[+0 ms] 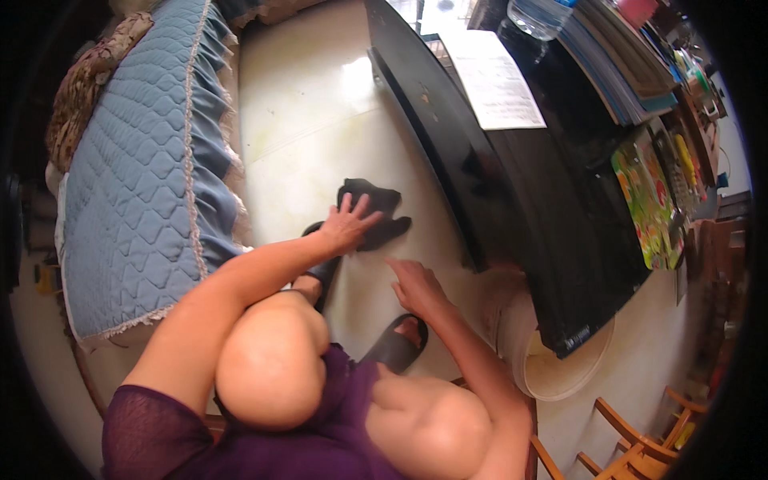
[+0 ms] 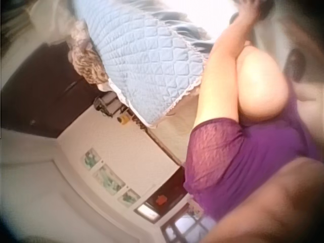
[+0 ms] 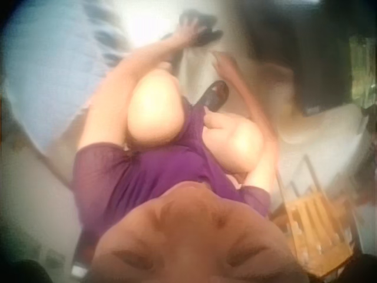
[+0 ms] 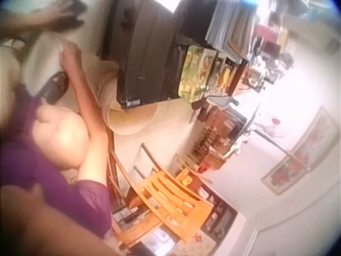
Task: The person wipes a small black cloth against a tiled floor, moving it in circles and back-and-forth motions around furniture and a bucket.
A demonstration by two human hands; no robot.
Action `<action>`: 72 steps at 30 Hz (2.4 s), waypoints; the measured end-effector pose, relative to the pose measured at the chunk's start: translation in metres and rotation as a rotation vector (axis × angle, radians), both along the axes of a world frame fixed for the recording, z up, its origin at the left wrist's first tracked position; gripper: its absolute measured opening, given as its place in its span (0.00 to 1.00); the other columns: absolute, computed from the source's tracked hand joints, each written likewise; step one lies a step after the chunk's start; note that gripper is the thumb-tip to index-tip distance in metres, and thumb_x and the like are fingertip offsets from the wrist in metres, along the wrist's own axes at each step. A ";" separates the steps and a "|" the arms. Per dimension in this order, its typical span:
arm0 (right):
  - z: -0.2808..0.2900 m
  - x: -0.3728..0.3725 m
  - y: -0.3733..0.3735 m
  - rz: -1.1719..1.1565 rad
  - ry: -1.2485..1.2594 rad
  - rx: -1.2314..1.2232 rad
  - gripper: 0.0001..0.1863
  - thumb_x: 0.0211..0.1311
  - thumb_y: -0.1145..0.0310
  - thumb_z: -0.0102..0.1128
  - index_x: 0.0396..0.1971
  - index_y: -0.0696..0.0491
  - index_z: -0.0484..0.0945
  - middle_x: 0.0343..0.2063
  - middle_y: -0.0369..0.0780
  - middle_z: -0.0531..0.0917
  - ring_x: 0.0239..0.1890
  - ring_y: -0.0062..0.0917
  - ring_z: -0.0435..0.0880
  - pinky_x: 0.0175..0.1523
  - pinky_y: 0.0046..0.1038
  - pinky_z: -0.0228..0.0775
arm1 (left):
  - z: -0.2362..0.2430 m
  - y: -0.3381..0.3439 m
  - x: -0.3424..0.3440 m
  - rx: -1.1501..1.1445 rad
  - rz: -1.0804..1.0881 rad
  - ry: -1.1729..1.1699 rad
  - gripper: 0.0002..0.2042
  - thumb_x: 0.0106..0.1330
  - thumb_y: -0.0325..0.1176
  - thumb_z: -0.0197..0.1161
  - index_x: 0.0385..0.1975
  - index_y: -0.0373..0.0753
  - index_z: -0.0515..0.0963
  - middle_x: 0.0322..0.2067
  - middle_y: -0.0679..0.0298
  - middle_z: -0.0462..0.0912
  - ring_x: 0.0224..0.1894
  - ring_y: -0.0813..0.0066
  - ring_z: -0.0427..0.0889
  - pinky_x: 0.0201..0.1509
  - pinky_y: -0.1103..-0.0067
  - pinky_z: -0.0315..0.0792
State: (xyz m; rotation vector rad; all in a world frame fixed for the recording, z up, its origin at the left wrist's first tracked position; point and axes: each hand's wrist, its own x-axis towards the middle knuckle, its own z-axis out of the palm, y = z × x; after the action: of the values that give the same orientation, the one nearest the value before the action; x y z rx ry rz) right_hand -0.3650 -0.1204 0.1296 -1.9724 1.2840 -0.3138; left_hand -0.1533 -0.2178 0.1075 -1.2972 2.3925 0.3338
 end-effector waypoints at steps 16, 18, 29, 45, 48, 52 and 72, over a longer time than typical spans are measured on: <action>0.022 0.053 -0.082 0.108 0.298 0.080 0.10 0.54 0.69 0.54 0.38 0.51 0.72 0.35 0.44 0.77 0.41 0.41 0.76 0.44 0.43 0.67 | -0.065 -0.070 0.118 -0.349 0.922 0.070 0.36 0.51 0.46 0.58 0.62 0.46 0.53 0.62 0.44 0.52 0.62 0.40 0.52 0.56 0.49 0.57; 0.002 0.076 -0.097 0.029 0.195 0.075 0.11 0.55 0.68 0.54 0.38 0.52 0.73 0.37 0.44 0.78 0.42 0.41 0.76 0.45 0.43 0.68 | -0.067 -0.071 0.139 -0.274 1.406 0.042 0.38 0.55 0.49 0.56 0.64 0.45 0.47 0.64 0.41 0.44 0.63 0.40 0.51 0.58 0.49 0.55; -0.005 0.153 -0.130 0.021 -0.248 0.313 0.07 0.56 0.74 0.48 0.31 0.59 0.74 0.32 0.46 0.82 0.38 0.40 0.79 0.42 0.37 0.71 | -0.105 -0.173 0.230 -0.478 2.036 0.566 0.32 0.63 0.55 0.46 0.57 0.32 0.64 0.56 0.43 0.67 0.57 0.43 0.67 0.61 0.62 0.60; -0.076 0.116 -0.167 -0.634 -0.046 0.297 0.35 0.55 0.74 0.51 0.64 0.46 0.51 0.53 0.50 0.69 0.48 0.38 0.74 0.53 0.33 0.66 | -0.102 -0.126 0.042 -0.297 -0.011 0.586 0.23 0.50 0.35 0.62 0.50 0.45 0.71 0.60 0.61 0.63 0.66 0.54 0.55 0.64 0.55 0.52; -0.089 0.118 -0.158 -0.410 -0.125 0.102 0.35 0.54 0.75 0.49 0.64 0.48 0.52 0.55 0.51 0.67 0.58 0.42 0.67 0.59 0.35 0.61 | -0.101 -0.124 0.069 -0.345 0.047 0.633 0.25 0.48 0.34 0.64 0.50 0.45 0.71 0.59 0.61 0.65 0.64 0.54 0.57 0.64 0.59 0.55; -0.070 0.146 -0.158 -0.377 -0.211 0.265 0.29 0.56 0.70 0.48 0.61 0.49 0.60 0.53 0.50 0.71 0.46 0.38 0.77 0.53 0.33 0.67 | -0.084 -0.143 0.139 -0.481 0.612 0.399 0.30 0.49 0.40 0.66 0.55 0.44 0.67 0.61 0.56 0.62 0.65 0.52 0.55 0.63 0.57 0.53; -0.047 0.153 -0.170 -0.547 -0.372 0.552 0.19 0.63 0.68 0.48 0.54 0.52 0.68 0.42 0.40 0.78 0.37 0.22 0.80 0.38 0.23 0.72 | -0.086 -0.230 0.084 -0.237 0.560 0.347 0.37 0.52 0.44 0.63 0.61 0.36 0.59 0.64 0.50 0.55 0.67 0.48 0.48 0.66 0.55 0.49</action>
State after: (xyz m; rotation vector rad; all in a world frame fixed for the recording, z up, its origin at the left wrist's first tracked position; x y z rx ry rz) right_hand -0.2125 -0.2900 0.0825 -1.0294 1.4465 -0.4981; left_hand -0.0698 -0.4480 0.0214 -2.1772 2.3424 0.4725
